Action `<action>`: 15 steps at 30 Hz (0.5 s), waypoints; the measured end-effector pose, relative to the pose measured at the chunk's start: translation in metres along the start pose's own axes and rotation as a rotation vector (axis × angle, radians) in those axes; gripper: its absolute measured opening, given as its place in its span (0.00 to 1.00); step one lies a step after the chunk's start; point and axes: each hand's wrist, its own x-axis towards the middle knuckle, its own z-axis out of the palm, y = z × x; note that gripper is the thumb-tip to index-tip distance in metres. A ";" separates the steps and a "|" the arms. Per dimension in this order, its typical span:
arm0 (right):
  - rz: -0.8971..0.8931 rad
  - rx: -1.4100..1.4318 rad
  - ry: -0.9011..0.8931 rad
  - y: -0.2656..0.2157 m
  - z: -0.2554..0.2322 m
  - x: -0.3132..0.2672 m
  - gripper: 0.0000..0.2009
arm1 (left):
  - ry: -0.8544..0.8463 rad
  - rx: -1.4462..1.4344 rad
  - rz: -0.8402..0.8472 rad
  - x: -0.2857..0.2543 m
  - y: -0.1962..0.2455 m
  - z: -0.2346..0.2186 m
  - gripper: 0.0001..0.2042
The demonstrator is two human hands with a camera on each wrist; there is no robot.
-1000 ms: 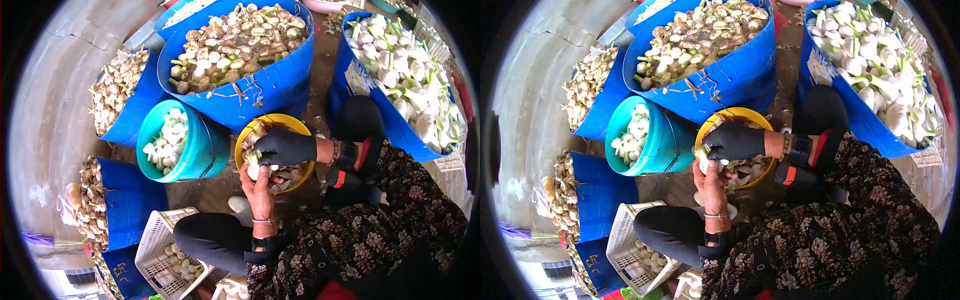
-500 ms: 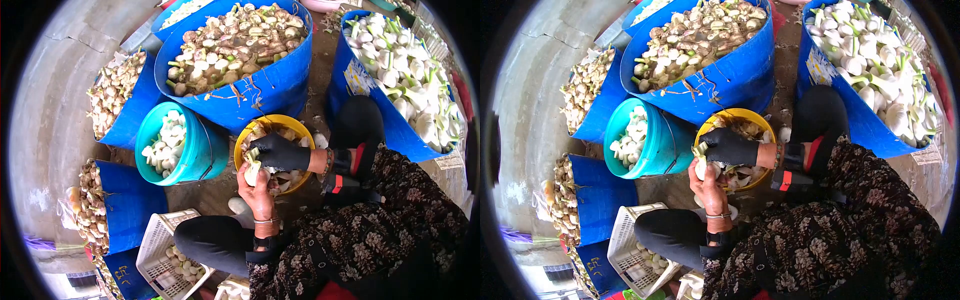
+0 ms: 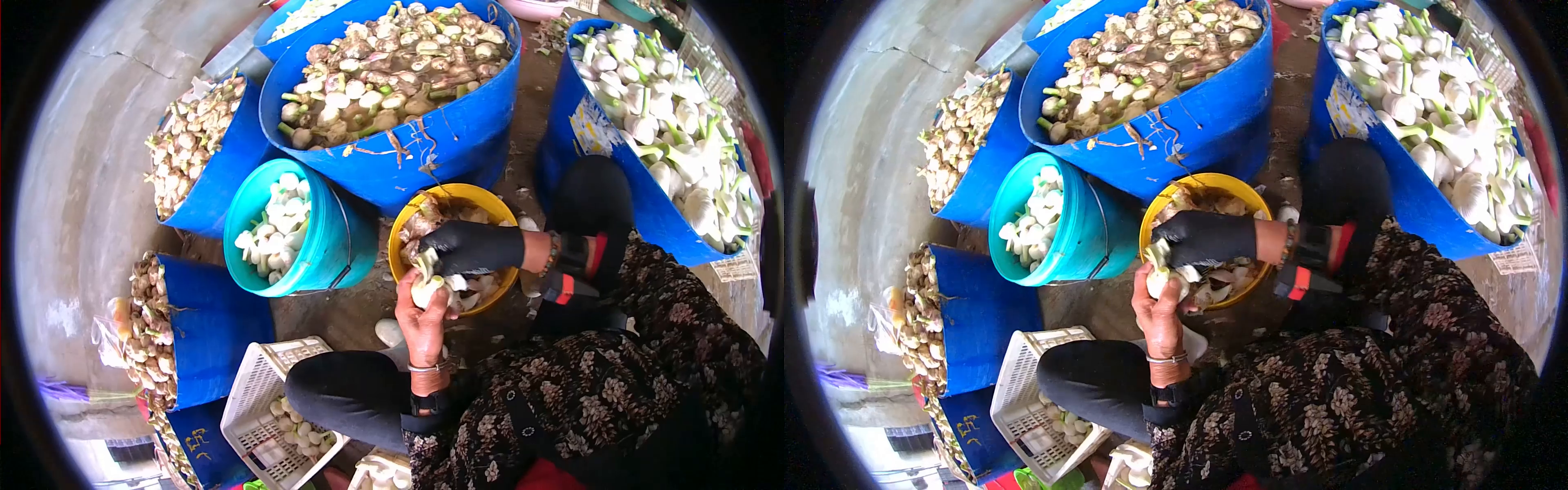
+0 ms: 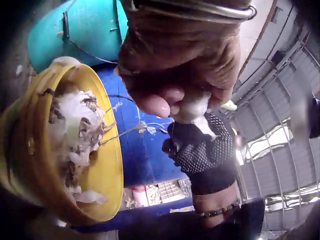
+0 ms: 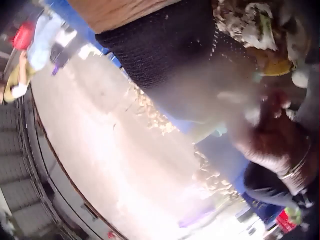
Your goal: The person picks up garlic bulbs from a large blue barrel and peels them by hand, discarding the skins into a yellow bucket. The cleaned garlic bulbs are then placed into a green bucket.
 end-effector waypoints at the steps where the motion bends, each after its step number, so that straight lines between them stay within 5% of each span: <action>1: -0.114 -0.210 -0.039 0.002 -0.003 -0.003 0.12 | -0.040 0.037 -0.026 0.000 0.002 -0.005 0.23; 6: -0.086 -0.232 -0.072 -0.022 -0.001 -0.010 0.13 | -0.107 0.167 -0.016 0.000 0.015 -0.008 0.25; 12: -0.205 -0.733 -0.132 -0.039 0.011 -0.020 0.10 | -0.137 0.561 0.257 -0.001 0.000 -0.021 0.24; 15: -0.330 -0.611 -0.049 -0.035 0.011 -0.023 0.09 | -0.168 0.310 0.144 -0.004 0.003 -0.021 0.23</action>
